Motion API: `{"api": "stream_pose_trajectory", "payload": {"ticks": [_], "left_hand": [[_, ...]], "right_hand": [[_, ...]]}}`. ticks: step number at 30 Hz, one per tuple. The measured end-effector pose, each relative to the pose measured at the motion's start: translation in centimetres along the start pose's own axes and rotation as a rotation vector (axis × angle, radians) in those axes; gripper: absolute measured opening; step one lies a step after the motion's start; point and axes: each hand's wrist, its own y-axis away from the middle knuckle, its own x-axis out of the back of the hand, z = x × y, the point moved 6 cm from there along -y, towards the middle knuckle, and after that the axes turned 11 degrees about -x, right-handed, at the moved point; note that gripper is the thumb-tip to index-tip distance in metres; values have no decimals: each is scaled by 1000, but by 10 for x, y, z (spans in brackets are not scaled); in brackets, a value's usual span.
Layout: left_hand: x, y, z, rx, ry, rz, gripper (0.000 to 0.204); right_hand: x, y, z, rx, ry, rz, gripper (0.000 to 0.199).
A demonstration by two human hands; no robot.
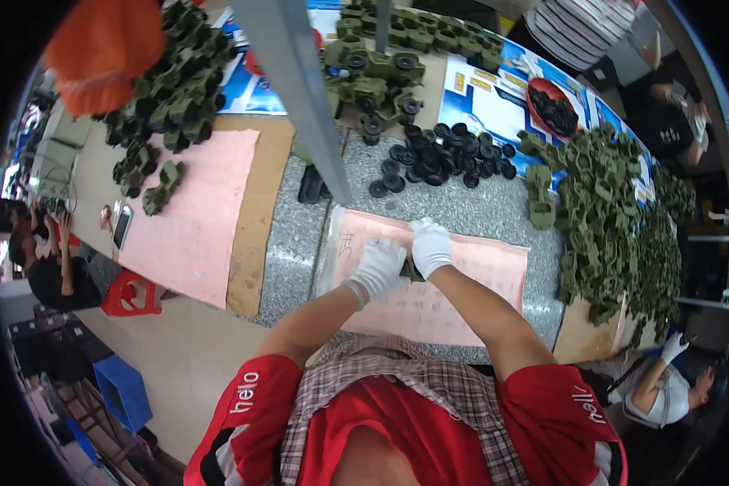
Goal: The person assembles toy vehicles by picking up vehicle bodies and wheels, attaching the wheels onto each body, and placing the assembled vehicles aside.
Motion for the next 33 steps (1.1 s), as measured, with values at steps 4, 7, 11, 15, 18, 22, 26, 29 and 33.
{"api": "stream_pose_trajectory", "payload": {"ticks": [4, 7, 11, 15, 18, 22, 26, 29, 33], "left_hand": [[76, 15, 11, 87, 155, 4, 52], [123, 80, -10, 468, 444, 27, 52], [126, 184, -74, 967, 788, 214, 68], [114, 153, -201, 1094, 1233, 490, 63], [102, 98, -313, 1026, 1355, 580, 71], [139, 102, -418, 1207, 799, 705, 99], [167, 89, -341, 716, 64, 927, 54], [145, 120, -184, 271, 285, 657, 23], [52, 294, -24, 125, 461, -282, 21]], "right_hand": [[53, 20, 31, 1, -545, 402, 38], [125, 46, 35, 81, -657, 439, 32], [114, 95, 79, -189, -781, 214, 25], [54, 182, 126, -376, -688, 125, 19], [24, 250, 136, -449, -693, 56, 15], [49, 312, 120, -129, -401, 141, 19], [25, 422, 166, -941, -702, -202, 15], [21, 445, 169, -985, -736, -242, 15], [16, 461, 161, -981, -821, -290, 15]]}}
